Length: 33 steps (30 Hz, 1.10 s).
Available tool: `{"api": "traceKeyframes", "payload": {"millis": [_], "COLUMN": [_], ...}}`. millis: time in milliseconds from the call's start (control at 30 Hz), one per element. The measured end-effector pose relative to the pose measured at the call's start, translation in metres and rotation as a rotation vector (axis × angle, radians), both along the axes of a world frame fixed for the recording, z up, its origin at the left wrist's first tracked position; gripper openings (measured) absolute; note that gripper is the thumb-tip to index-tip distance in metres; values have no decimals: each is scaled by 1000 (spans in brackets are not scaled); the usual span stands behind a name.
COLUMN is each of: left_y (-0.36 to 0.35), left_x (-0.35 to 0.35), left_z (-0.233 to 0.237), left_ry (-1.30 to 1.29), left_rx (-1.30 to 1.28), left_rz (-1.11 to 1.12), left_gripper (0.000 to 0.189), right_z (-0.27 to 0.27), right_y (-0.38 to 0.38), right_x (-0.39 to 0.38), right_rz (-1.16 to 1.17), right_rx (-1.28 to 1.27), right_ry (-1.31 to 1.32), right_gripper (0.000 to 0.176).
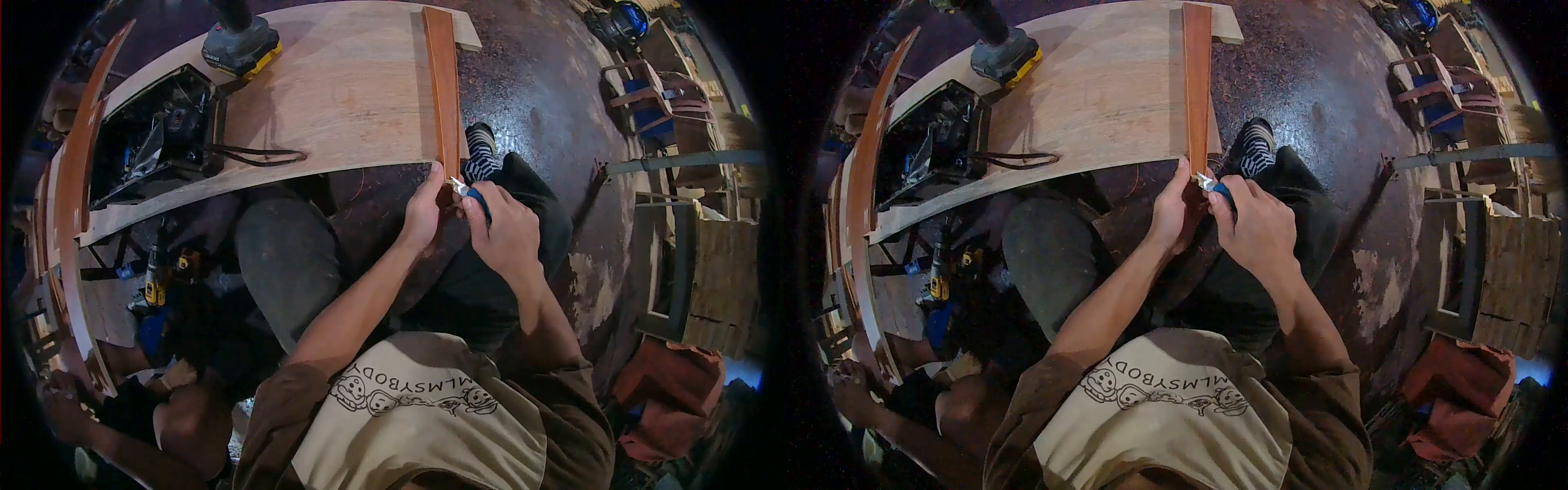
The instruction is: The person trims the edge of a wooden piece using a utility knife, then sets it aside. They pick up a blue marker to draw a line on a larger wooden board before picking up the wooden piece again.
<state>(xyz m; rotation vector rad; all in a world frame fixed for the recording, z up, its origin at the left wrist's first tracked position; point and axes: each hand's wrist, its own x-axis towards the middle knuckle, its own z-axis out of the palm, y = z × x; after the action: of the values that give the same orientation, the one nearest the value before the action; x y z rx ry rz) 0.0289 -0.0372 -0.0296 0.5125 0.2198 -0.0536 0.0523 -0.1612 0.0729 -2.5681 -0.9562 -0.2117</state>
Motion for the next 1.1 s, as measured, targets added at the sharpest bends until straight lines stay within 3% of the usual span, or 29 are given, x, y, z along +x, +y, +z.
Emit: {"api": "traceKeyframes", "payload": {"millis": [1100], "left_y": [3], "left_x": [0], "left_z": [14], "left_ry": [33], "left_rx": [-212], "left_rz": [44], "left_gripper": [44], "right_z": [-4], "right_y": [-1], "right_x": [20], "right_rz": [108], "right_rx": [18], "right_ry": [-32], "right_gripper": [17]}}
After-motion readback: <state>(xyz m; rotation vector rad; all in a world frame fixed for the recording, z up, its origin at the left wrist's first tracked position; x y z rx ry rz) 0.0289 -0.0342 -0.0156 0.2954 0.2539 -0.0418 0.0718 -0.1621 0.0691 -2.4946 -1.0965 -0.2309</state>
